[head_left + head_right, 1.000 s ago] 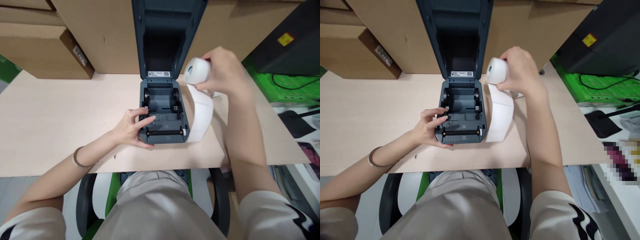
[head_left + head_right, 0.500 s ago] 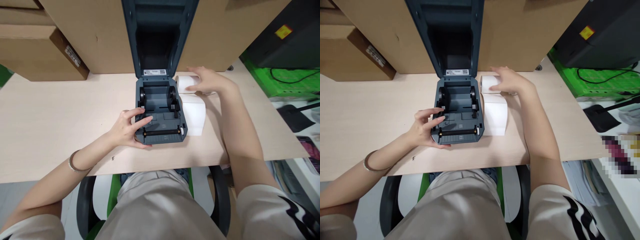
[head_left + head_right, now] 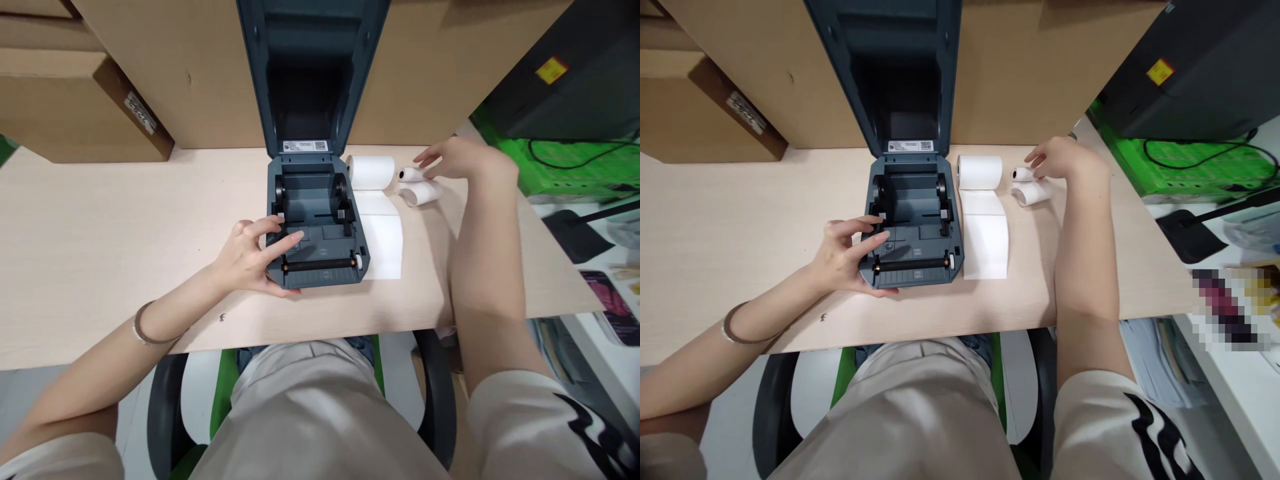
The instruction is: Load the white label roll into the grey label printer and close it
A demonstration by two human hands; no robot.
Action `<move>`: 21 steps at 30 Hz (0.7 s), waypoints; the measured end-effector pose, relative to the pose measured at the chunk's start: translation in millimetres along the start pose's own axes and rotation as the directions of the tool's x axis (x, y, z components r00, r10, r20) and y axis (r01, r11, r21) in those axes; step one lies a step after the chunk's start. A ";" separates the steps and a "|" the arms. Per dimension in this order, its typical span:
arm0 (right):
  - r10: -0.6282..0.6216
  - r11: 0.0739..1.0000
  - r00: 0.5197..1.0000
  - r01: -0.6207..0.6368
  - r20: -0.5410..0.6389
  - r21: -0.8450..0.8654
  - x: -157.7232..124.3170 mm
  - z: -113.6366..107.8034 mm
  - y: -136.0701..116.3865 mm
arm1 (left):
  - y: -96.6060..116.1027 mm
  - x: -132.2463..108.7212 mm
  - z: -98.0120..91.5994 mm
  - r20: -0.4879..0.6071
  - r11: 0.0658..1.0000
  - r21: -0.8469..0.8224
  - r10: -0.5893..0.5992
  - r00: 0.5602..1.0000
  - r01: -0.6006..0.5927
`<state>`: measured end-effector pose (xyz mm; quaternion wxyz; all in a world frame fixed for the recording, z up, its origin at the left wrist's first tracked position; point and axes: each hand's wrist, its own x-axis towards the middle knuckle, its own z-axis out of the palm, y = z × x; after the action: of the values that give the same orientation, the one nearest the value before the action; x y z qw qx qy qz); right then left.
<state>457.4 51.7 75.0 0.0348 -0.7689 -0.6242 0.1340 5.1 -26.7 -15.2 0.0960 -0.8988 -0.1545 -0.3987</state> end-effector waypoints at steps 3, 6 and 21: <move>0.034 0.997 0.997 -0.030 0.064 -0.069 9.3 3.6 6.5 | 1.0 -1.7 -1.4 0.082 0.998 0.039 -0.062 0.995 0.059; 0.029 0.995 1.000 -0.028 0.009 -0.090 20.3 14.6 11.7 | 0.8 -3.3 -2.1 0.098 0.996 0.051 -0.075 0.992 0.070; -0.068 0.967 0.940 0.144 -0.333 0.209 -34.2 -32.0 -7.5 | 2.9 -0.9 -3.2 0.069 0.995 0.094 -0.026 0.997 0.020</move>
<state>452.0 23.8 112.9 0.2327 -0.7363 -0.6309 0.0756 3.3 -30.6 -13.8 0.1277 -0.9050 -0.1866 -0.3604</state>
